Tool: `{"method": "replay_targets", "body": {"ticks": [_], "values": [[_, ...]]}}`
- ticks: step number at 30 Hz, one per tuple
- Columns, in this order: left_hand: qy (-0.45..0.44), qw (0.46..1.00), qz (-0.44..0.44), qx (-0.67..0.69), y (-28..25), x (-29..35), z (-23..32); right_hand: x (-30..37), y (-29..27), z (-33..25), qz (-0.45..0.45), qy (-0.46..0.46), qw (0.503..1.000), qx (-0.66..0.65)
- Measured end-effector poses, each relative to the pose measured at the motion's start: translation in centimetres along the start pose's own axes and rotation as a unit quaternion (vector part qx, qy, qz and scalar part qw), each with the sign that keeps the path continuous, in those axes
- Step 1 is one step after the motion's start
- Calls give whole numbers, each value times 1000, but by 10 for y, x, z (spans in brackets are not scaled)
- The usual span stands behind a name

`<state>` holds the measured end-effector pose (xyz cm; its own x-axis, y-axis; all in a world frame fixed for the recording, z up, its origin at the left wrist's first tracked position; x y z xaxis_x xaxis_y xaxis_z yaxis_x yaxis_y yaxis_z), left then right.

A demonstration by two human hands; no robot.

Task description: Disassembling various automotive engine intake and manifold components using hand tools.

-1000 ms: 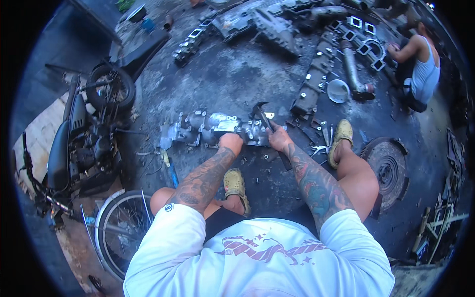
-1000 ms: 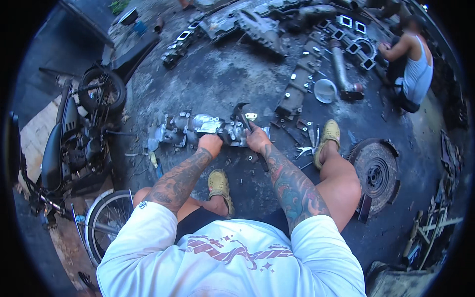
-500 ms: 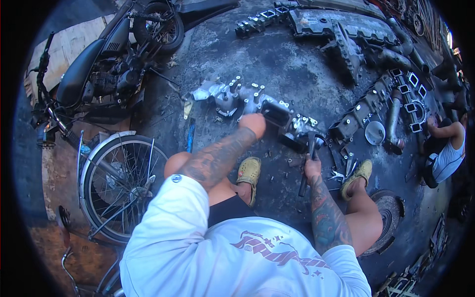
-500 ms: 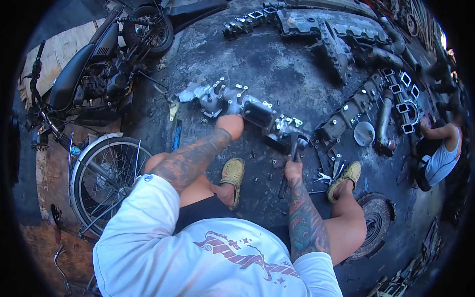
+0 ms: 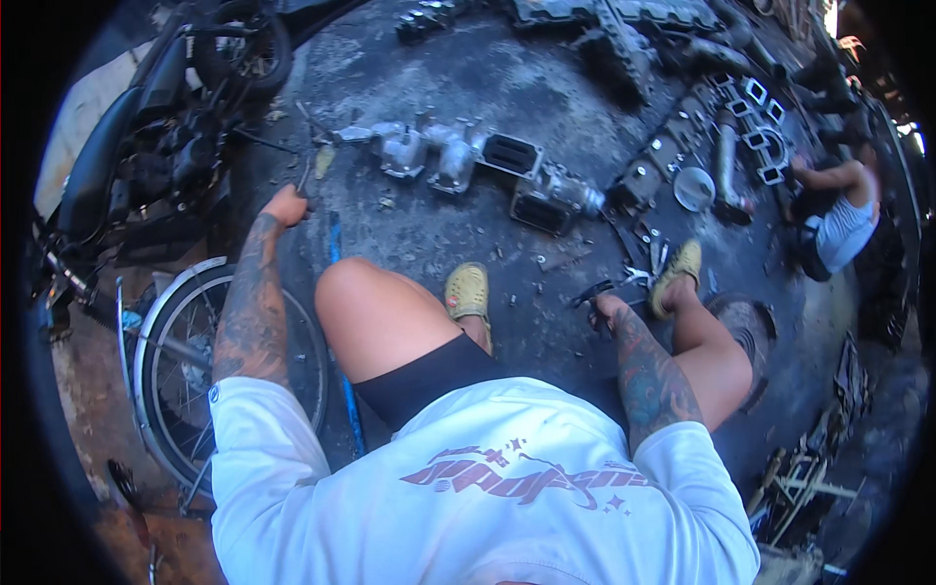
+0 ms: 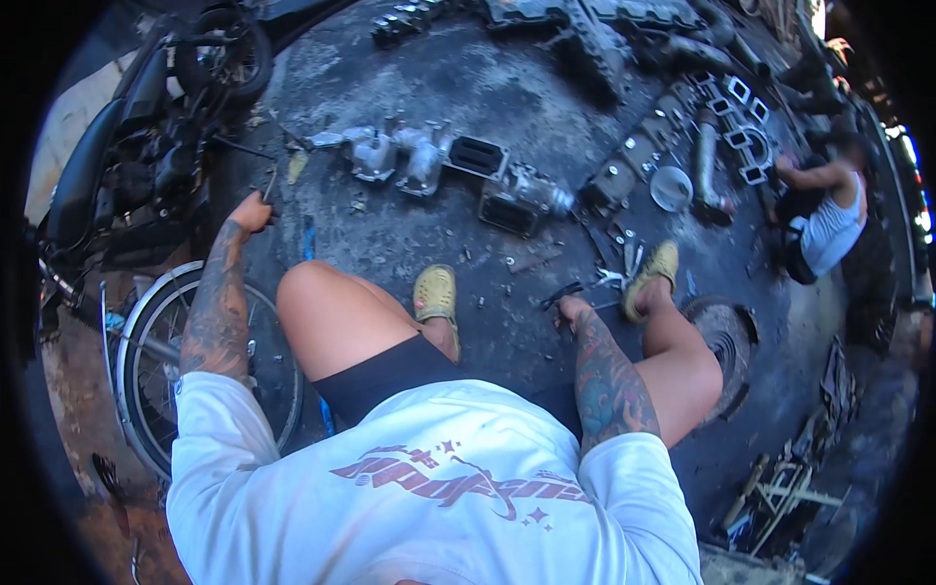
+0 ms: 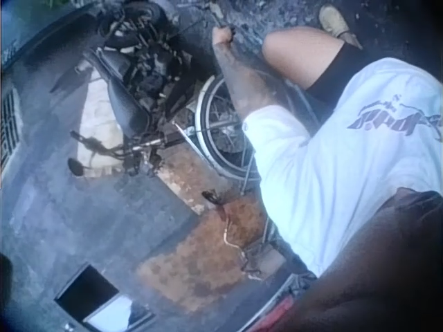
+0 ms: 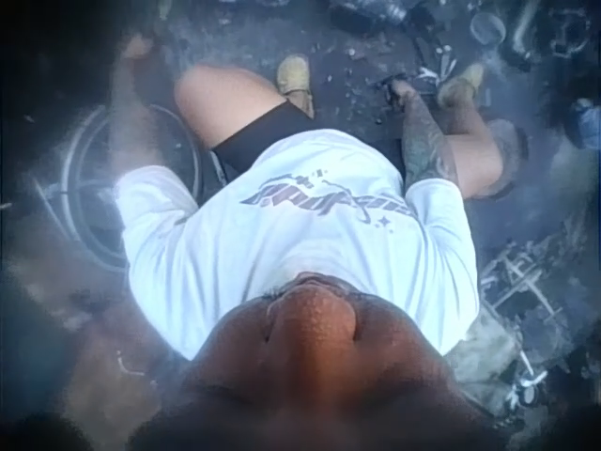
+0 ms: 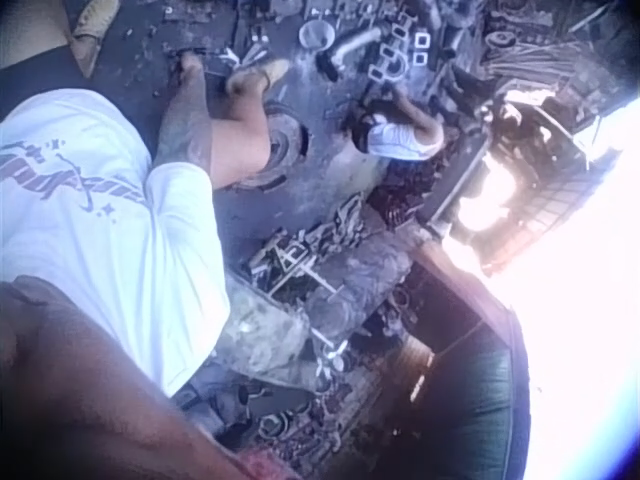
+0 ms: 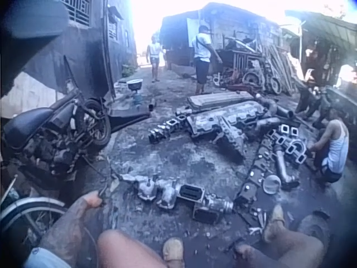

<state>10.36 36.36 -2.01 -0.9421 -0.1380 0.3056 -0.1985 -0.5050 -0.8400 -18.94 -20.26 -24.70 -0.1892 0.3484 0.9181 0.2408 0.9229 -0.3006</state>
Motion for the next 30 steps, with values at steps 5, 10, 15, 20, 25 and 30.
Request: {"method": "replay_targets", "body": {"ticks": [5, 10, 15, 20, 25, 30], "values": [[18, 997, 75, 5, 10, -14, -10, 10, -2, 27, -106, -68, 985, 121], [-85, 963, 244, 81, -19, -49, -28, 42, -27, -3, -22, -30, 997, -70], [53, 935, 298, 183, -31, -89, -25, 108, -68, -49, -136, -12, 911, -389], [24, 949, 243, 200, 1, -152, -31, 210, -115, -63, -171, -91, 841, -505], [129, 954, 227, 148, 29, -182, -16, 277, -185, -35, -72, -129, 841, -520], [96, 946, 309, -14, 23, -165, 7, 320, -228, 8, -2, -195, 814, -548]]}}
Point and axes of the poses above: each hand's wrist, its own x-axis away from the middle knuckle, its own y-axis out of the palm, z = x × y, the point moved 3 cm from there along -x, towards the middle knuckle, and after that the axes turned 10 degrees about z, right-handed, at the moved point
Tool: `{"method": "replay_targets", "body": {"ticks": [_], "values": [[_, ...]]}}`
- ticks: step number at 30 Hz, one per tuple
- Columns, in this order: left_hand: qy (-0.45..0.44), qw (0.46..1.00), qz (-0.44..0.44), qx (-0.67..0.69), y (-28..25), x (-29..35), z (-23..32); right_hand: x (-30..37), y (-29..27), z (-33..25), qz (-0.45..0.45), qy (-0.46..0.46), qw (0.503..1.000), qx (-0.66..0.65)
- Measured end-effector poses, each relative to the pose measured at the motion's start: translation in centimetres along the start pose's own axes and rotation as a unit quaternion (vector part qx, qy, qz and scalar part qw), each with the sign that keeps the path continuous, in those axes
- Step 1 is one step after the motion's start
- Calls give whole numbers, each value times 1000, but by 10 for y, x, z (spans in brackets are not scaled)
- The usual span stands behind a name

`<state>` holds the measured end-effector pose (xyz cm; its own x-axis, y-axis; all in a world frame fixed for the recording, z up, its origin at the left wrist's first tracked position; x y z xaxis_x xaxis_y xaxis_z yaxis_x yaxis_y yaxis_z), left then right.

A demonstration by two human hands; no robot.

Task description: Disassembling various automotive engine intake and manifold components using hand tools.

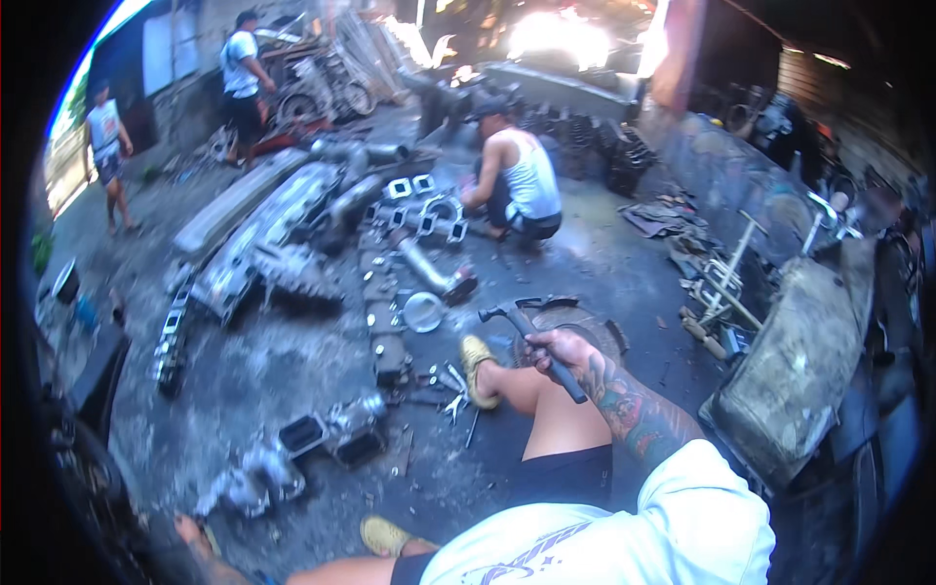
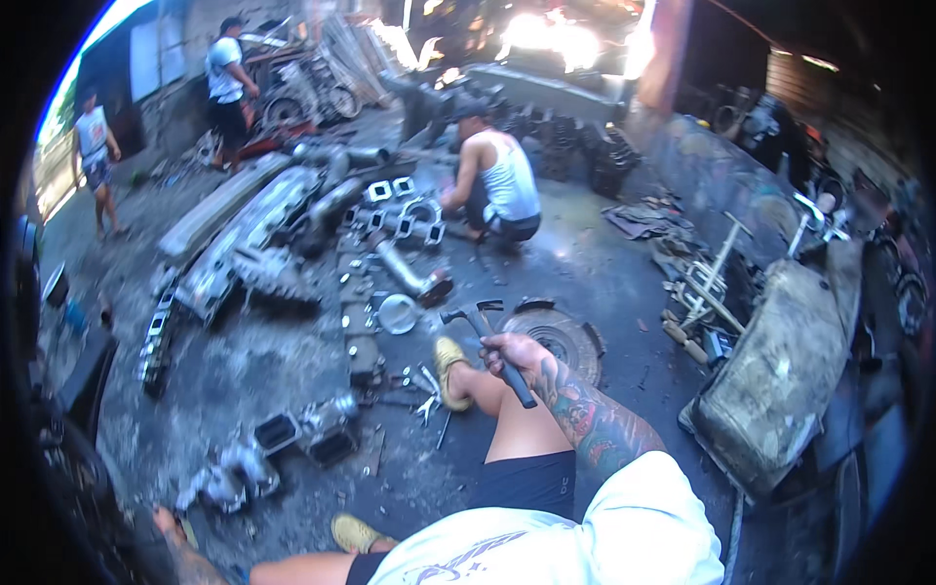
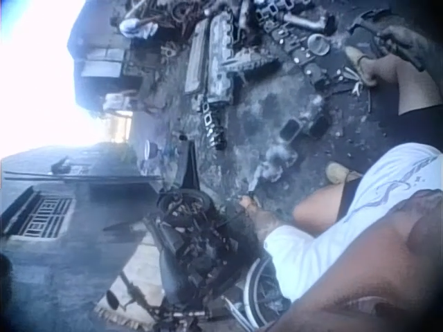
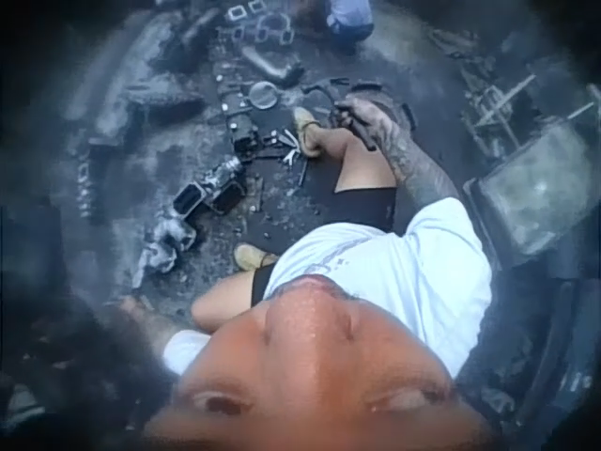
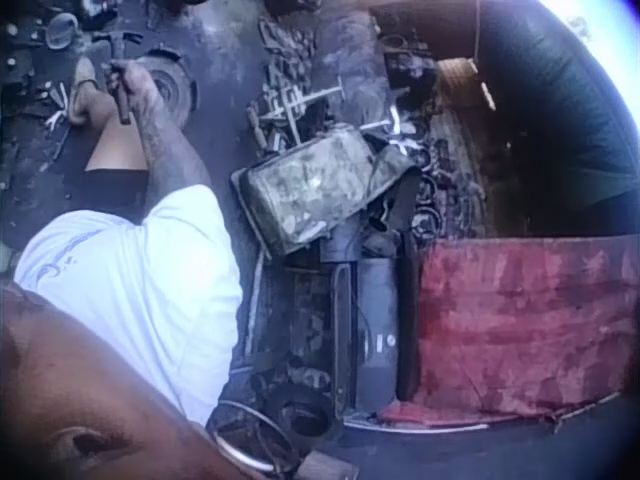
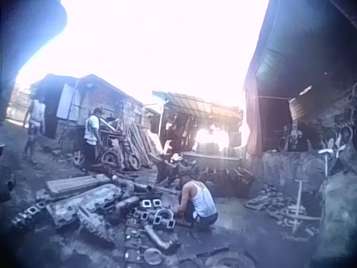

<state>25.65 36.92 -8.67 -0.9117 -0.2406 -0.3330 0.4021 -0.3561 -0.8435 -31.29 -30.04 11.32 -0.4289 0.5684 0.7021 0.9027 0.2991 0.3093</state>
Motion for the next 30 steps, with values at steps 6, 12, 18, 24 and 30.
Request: {"method": "replay_targets", "body": {"ticks": [6, 12, 18, 24, 30], "values": [[-10, 996, 37, -84, -12, 11, -14, 45, -27, -14, 71, -141, 987, -20], [75, 988, 78, -110, 16, 13, -47, 116, -38, -50, 318, -524, 786, 81], [-136, 966, -45, 213, 81, 74, -171, 163, -49, -76, 245, -550, 798, 39], [-443, 814, -16, 377, 45, 216, -211, 151, -18, -81, 126, -494, 856, 88], [-412, 828, 139, 354, 43, 212, -187, 109, 50, -78, 64, -458, 883, 82]]}}
Point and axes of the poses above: each hand's wrist, its own x-axis away from the middle knuckle, its own y-axis out of the palm, z = x × y, the point moved 3 cm from there along -x, towards the middle knuckle, and after that the axes turned 10 degrees about z, right-handed, at the moved point
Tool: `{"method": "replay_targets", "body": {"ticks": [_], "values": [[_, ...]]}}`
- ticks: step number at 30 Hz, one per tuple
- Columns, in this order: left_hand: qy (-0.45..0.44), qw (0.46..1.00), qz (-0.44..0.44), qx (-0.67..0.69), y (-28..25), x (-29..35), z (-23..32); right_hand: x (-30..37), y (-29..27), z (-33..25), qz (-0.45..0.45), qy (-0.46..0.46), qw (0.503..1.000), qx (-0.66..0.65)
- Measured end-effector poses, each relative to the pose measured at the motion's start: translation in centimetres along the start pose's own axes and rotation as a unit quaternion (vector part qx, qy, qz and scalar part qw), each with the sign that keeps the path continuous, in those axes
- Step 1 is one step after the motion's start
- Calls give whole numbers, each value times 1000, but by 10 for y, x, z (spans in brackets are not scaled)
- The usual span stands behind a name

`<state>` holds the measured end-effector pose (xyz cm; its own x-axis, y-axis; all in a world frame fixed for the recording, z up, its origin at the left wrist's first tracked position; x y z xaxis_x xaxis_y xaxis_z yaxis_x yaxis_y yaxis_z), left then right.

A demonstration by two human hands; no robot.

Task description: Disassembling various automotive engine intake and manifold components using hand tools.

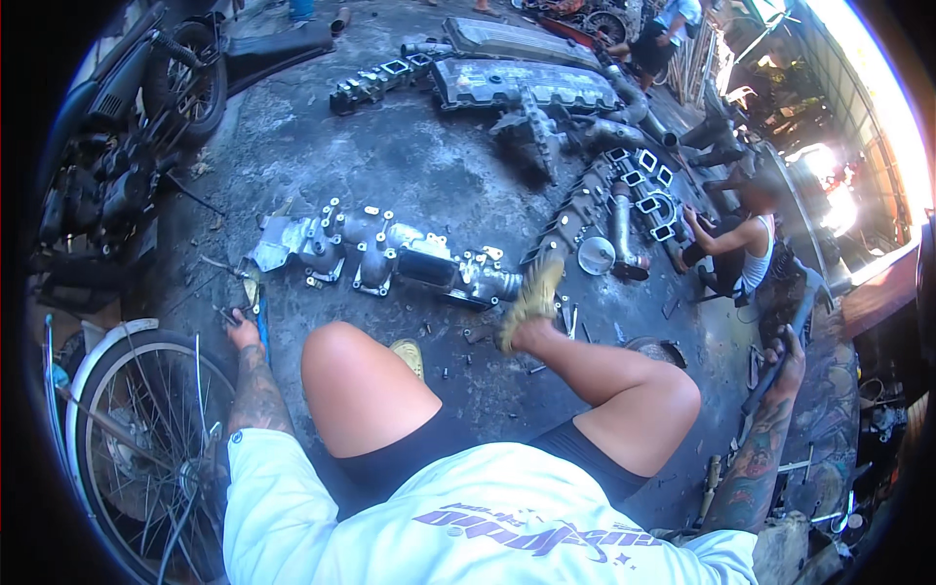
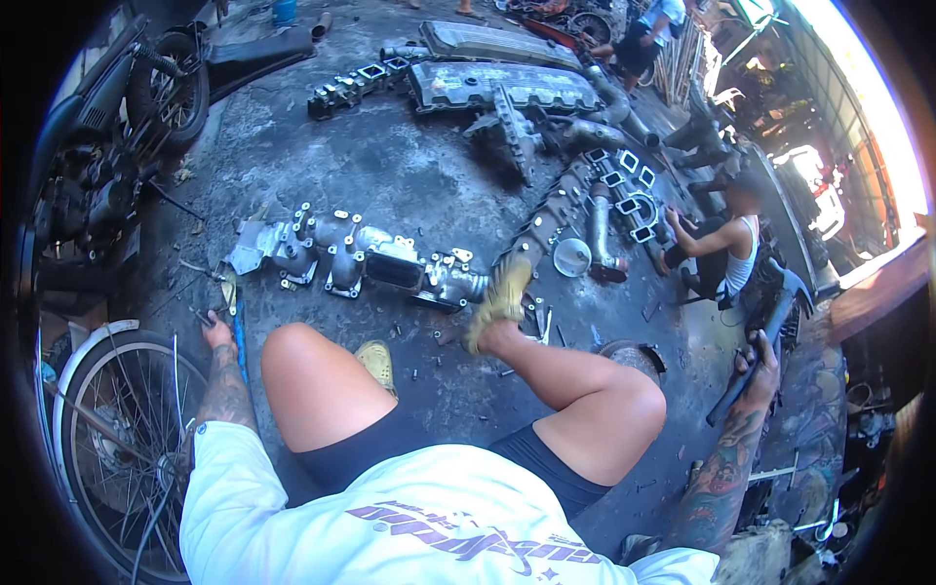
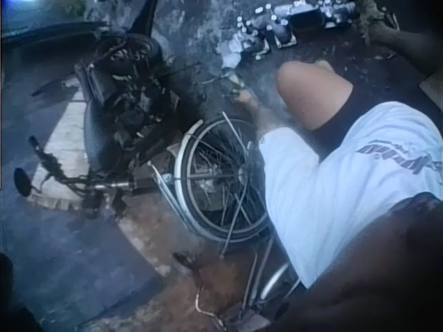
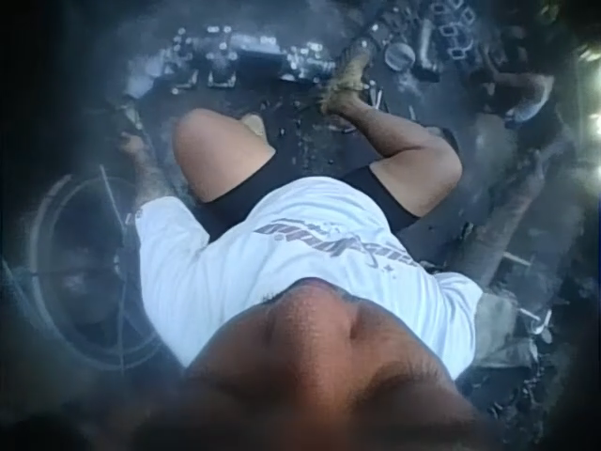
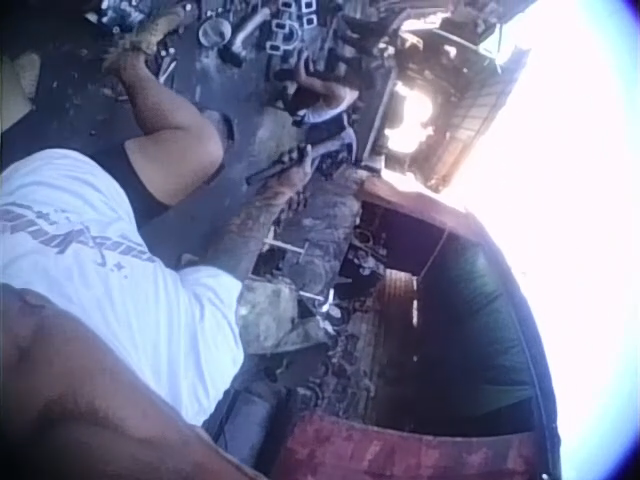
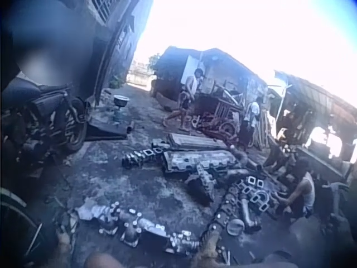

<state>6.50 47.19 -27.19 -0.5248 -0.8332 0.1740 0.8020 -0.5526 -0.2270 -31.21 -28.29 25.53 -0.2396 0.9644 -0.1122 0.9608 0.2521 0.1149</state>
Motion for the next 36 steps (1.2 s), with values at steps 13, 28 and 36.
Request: {"method": "replay_targets", "body": {"ticks": [13, 28, 36], "values": [[80, 978, 133, -137, 3, 20, 16, -8, 13, 64, 5, 31, 984, 177], [202, 969, 60, -130, 17, 9, 56, 45, 59, 58, -196, -42, 940, 275], [244, 949, -26, -198, 98, 40, 176, 62, 74, 47, -159, -64, 935, 311]]}}
Point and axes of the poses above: each hand's wrist, its own x-axis away from the middle knuckle, its own y-axis out of the palm, z = x × y, the point moved 3 cm from there along -x, towards the middle knuckle, and after that the axes turned 10 degrees about z, right-handed, at the moved point
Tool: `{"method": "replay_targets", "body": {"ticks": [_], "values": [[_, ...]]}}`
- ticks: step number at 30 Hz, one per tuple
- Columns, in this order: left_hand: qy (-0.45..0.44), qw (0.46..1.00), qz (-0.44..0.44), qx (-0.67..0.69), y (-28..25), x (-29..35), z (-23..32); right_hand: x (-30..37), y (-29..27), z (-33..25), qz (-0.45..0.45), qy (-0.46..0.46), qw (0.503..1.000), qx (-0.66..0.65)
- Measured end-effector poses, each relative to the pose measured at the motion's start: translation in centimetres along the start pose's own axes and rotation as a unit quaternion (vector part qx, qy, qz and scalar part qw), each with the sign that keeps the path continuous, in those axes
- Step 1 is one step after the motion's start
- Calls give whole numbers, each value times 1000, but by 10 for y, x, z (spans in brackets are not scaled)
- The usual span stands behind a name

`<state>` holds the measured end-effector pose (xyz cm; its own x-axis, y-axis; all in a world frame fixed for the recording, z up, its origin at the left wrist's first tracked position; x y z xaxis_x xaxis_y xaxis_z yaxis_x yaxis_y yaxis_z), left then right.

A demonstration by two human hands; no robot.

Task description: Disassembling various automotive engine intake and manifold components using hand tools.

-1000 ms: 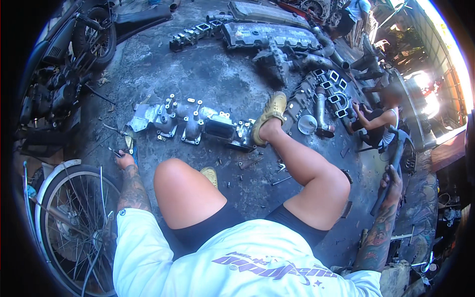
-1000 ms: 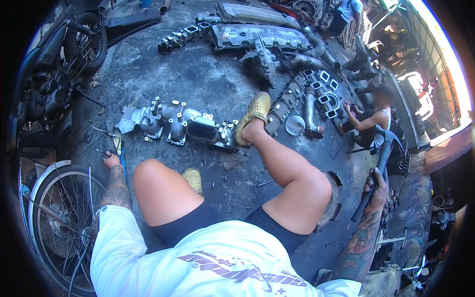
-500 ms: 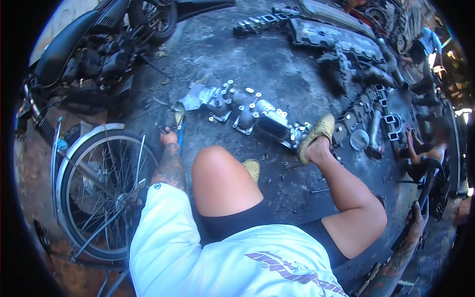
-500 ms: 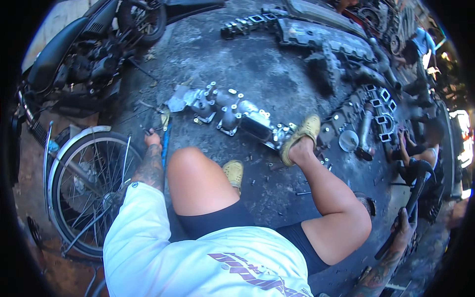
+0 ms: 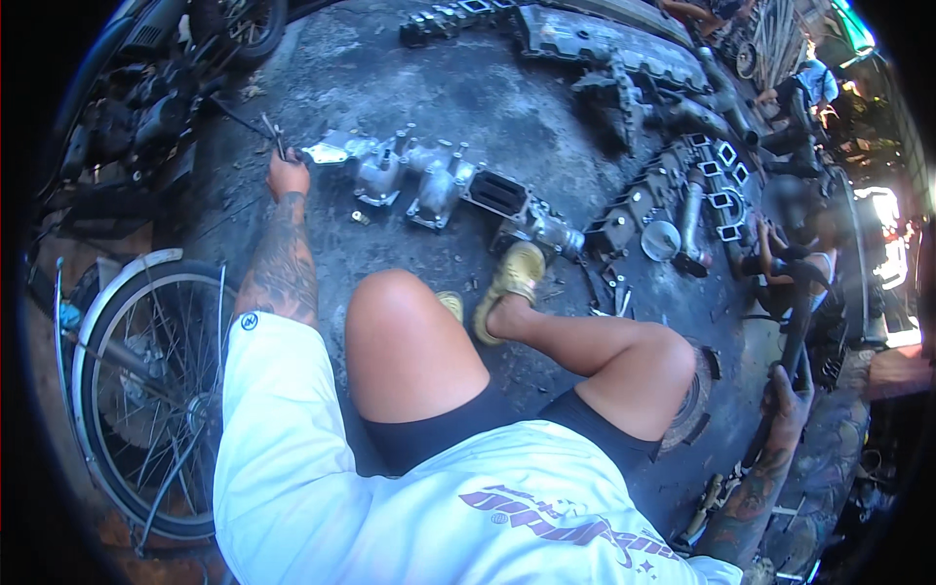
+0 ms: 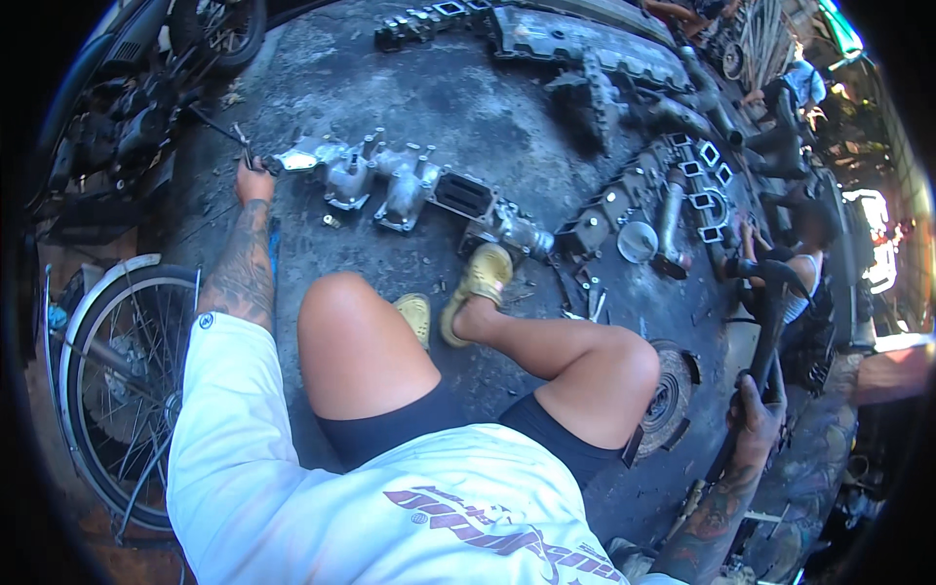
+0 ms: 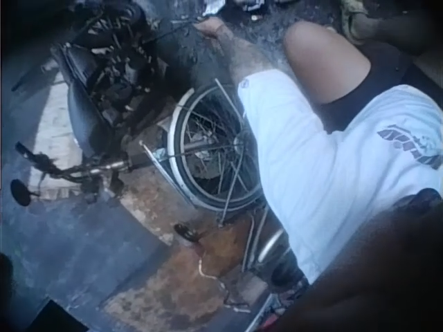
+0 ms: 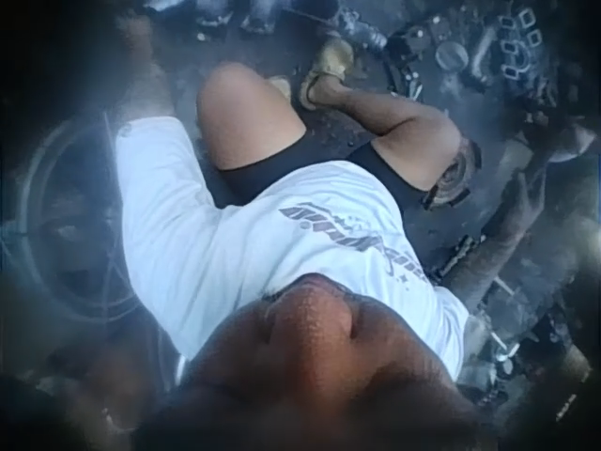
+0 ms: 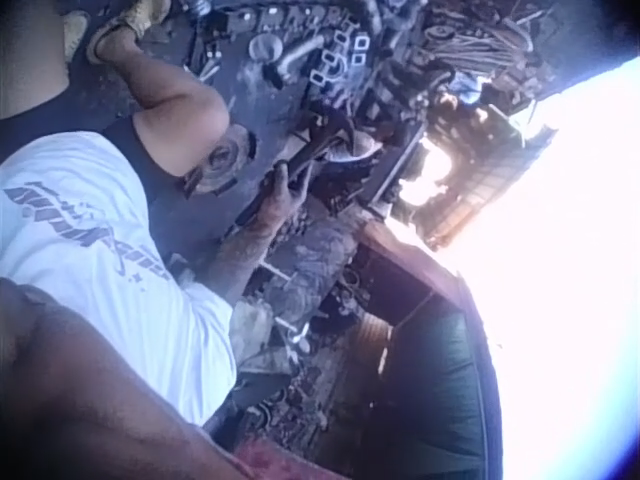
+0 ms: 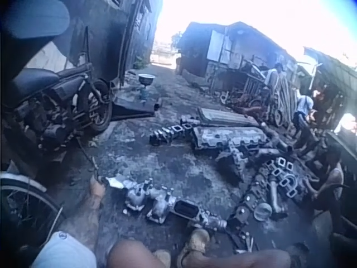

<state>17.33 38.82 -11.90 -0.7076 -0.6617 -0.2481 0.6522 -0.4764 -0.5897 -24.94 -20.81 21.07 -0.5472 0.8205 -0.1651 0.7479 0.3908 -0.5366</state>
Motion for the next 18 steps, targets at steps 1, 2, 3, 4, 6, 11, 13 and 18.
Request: {"method": "replay_targets", "body": {"ticks": [1, 2, 3, 4, 6, 11, 13, 18], "values": [[9, 999, 30, -25, 2, -3, 9, 1, 0, 0, -23, -8, 1000, -6], [-2, 998, 26, -57, 7, -9, 20, 1, -4, 3, 21, 9, 1000, 13], [27, 997, 60, -35, 11, -17, 35, 1, -8, 5, 31, 12, 999, 10], [31, 998, 30, -39, 18, -19, 44, 2, -10, 8, 7, 2, 1000, -5], [36, 997, -27, -60, 33, -1, 54, 5, -22, 18, 22, 14, 1000, 15], [-26, 996, 65, -51, 50, 79, 74, 17, -49, 47, 31, 72, 997, 16], [-3, 998, 66, -17, 41, 90, 79, 25, -58, 57, 49, 84, 995, 17], [-64, 995, 46, -58, 24, 116, 70, 35, -79, 77, 104, 76, 992, 3]]}}
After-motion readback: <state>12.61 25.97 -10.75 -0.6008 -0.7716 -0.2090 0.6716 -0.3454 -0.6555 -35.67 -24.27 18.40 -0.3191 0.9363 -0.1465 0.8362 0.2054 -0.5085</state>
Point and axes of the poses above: each hand's wrist, its own x-axis away from the middle knuckle, its own y-axis out of the palm, z = x × y, the point moved 3 cm from there along -x, towards the middle knuckle, and after that the axes turned 10 degrees about z, right-handed, at the moved point
